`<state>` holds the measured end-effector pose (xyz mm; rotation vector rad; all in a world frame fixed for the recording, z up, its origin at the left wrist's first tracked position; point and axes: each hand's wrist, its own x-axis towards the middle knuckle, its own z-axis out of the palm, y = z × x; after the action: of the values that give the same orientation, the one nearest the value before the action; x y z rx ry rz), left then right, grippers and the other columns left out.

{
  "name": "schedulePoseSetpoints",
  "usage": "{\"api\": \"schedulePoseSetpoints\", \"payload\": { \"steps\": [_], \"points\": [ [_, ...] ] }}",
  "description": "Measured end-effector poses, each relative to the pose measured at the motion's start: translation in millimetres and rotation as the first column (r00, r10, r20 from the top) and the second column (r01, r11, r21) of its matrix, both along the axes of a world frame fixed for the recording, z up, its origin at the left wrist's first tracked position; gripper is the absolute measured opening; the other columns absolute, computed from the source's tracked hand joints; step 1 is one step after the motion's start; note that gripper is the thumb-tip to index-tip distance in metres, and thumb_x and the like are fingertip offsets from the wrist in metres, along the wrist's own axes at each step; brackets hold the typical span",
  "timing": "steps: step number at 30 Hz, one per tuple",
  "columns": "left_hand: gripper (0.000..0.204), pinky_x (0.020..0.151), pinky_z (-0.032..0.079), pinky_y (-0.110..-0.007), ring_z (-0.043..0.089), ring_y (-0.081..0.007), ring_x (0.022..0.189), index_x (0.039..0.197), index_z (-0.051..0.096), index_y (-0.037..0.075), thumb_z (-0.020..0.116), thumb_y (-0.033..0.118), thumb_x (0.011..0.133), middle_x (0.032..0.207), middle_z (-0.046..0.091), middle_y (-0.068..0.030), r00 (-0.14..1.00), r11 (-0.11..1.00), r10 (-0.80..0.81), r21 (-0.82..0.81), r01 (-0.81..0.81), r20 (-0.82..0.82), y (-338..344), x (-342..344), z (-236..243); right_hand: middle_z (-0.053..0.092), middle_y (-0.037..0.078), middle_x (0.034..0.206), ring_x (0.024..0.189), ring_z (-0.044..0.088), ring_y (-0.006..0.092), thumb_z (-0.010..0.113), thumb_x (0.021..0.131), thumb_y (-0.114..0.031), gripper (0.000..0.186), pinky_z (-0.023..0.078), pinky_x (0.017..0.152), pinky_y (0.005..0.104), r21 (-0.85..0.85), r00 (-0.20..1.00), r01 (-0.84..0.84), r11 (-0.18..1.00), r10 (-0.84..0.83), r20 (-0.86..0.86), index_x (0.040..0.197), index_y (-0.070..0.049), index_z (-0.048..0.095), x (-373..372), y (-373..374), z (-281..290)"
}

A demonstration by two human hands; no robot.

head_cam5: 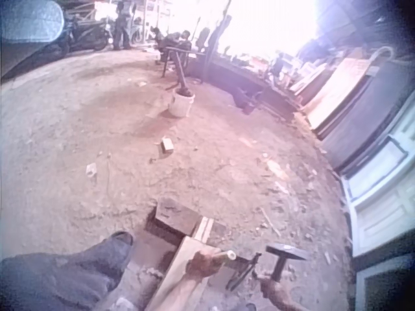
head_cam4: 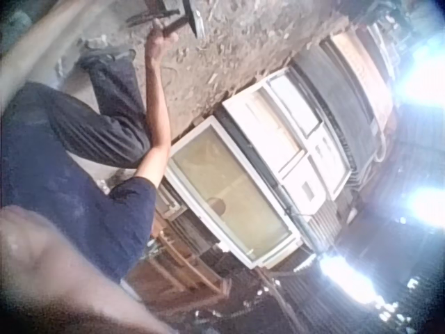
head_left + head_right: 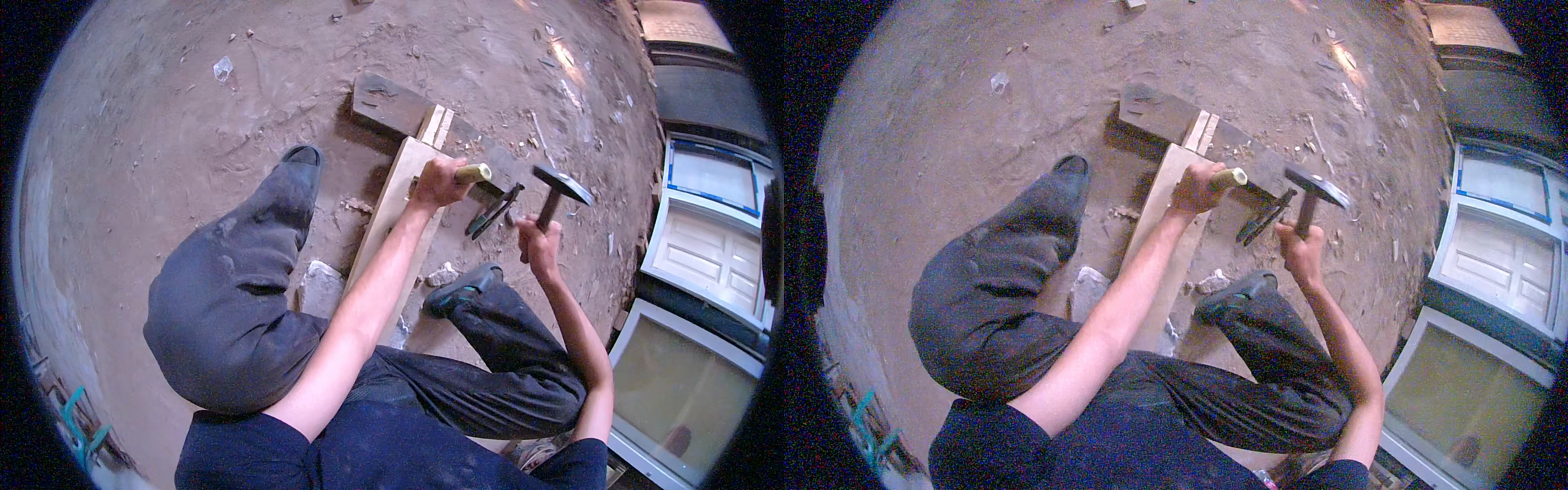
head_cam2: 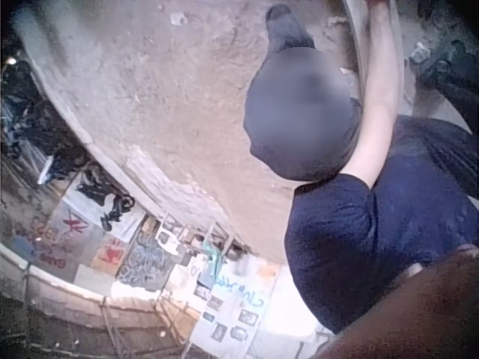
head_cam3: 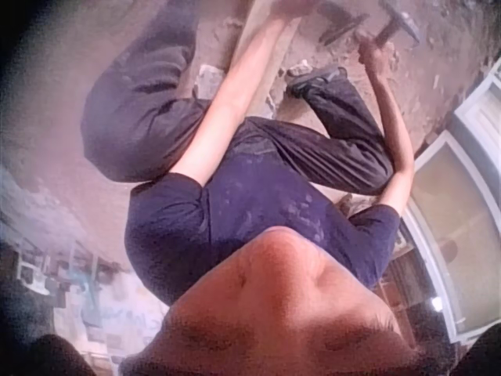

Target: The person chisels a piece of wood. The person holds a chisel against the wood and strikes it with a hammer to carve out sections.

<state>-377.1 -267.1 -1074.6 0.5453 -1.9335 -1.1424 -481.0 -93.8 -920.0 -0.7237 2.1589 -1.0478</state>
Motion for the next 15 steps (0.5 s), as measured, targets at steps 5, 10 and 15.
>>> {"api": "schedulePoseSetpoints", "payload": {
  "steps": [5,10,15],
  "points": [
    [0.023,0.053,0.048,-0.044,0.061,-0.0370,0.061,0.072,0.055,0.008,0.069,0.026,0.076,0.062,0.057,-0.0159,1.000,1.000,0.001,0.014,-0.001,0.006,2.4,-1.8,-1.4,0.041,-0.003,0.051,0.045,0.036,0.0066,0.064,0.084,-0.022,0.033,0.028,0.042,0.0283,0.080,0.997,-0.047,0.996,0.053,-0.064,0.059,-0.004,0.052,0.3,-0.2,1.3],
    [0.025,0.052,0.048,-0.044,0.061,-0.0372,0.060,0.069,0.053,0.007,0.071,0.024,0.074,0.062,0.057,-0.0155,0.999,1.000,0.024,-0.007,-0.024,0.024,0.4,-1.1,-2.8,0.044,-0.001,0.051,0.046,0.038,0.0069,0.064,0.083,-0.017,0.027,0.029,0.042,0.0308,0.344,0.978,-0.158,0.925,0.196,-0.078,0.063,-0.001,0.056,-14.4,-6.8,7.5],
    [0.025,0.053,0.048,-0.045,0.061,-0.0387,0.060,0.069,0.053,0.007,0.069,0.026,0.076,0.061,0.057,-0.0177,1.000,0.999,0.025,0.031,-0.025,-0.004,1.0,-3.3,2.7,0.046,-0.001,0.050,0.044,0.042,0.0079,0.064,0.083,-0.018,0.031,0.028,0.038,0.0303,-0.047,0.999,-0.032,0.998,0.033,0.008,0.059,-0.003,0.052,-5.9,-5.1,16.3]
  ]
}}
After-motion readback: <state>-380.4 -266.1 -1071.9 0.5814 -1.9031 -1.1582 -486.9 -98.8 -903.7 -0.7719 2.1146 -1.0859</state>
